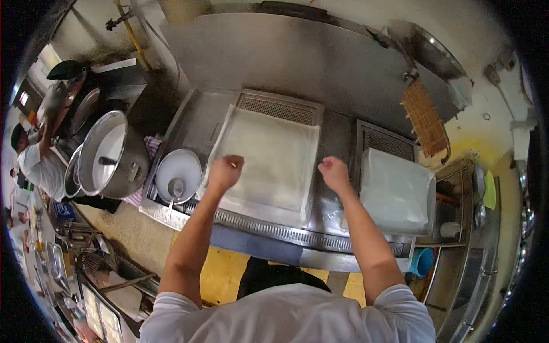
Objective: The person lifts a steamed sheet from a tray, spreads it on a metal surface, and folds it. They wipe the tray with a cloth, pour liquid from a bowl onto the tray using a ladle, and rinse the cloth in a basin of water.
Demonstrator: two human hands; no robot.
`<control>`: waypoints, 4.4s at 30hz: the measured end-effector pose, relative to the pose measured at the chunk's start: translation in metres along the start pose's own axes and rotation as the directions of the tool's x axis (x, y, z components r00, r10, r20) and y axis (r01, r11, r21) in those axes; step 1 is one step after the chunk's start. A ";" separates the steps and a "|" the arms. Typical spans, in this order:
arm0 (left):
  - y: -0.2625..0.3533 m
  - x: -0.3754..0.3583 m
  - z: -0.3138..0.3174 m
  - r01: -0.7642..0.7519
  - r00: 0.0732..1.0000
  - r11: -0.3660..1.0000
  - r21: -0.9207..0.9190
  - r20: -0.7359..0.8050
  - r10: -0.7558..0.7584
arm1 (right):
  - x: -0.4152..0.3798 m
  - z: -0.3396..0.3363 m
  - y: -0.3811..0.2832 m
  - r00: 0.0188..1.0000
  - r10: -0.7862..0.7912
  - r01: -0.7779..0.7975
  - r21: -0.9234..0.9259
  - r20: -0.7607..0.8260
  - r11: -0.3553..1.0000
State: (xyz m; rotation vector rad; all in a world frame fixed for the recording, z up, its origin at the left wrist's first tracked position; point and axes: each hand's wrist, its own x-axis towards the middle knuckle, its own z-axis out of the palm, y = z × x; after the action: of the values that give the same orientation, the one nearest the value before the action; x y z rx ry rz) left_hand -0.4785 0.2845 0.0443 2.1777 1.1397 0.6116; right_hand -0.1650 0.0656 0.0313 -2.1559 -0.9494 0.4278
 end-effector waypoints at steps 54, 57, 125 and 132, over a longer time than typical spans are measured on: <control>0.028 -0.359 -0.292 0.063 0.191 0.995 -0.079 -0.977 -0.089 | -0.202 -0.103 -0.312 0.433 -0.857 0.869 -0.122 -0.278 0.479; 0.044 -0.475 -0.314 0.142 0.013 0.982 -0.122 -0.992 -0.125 | -0.252 -0.080 -0.360 0.301 -0.926 0.953 0.029 -0.227 0.302; -0.006 -1.192 -0.143 0.656 -0.721 -0.287 -0.698 -0.468 -0.511 | -1.202 0.394 -0.356 -0.965 -0.014 0.258 0.936 0.263 -0.239; -0.018 -1.230 -0.132 0.670 -0.718 -0.376 -0.640 -0.432 -0.545 | -1.262 0.452 -0.322 -0.970 0.073 0.140 0.780 0.231 -0.610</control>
State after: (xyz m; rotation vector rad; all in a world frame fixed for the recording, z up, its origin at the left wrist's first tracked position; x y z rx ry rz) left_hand -1.2189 -0.7048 -0.0217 -0.3860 2.9637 0.4545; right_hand -1.4216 -0.4995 -0.0271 -1.0055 2.7447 -0.0119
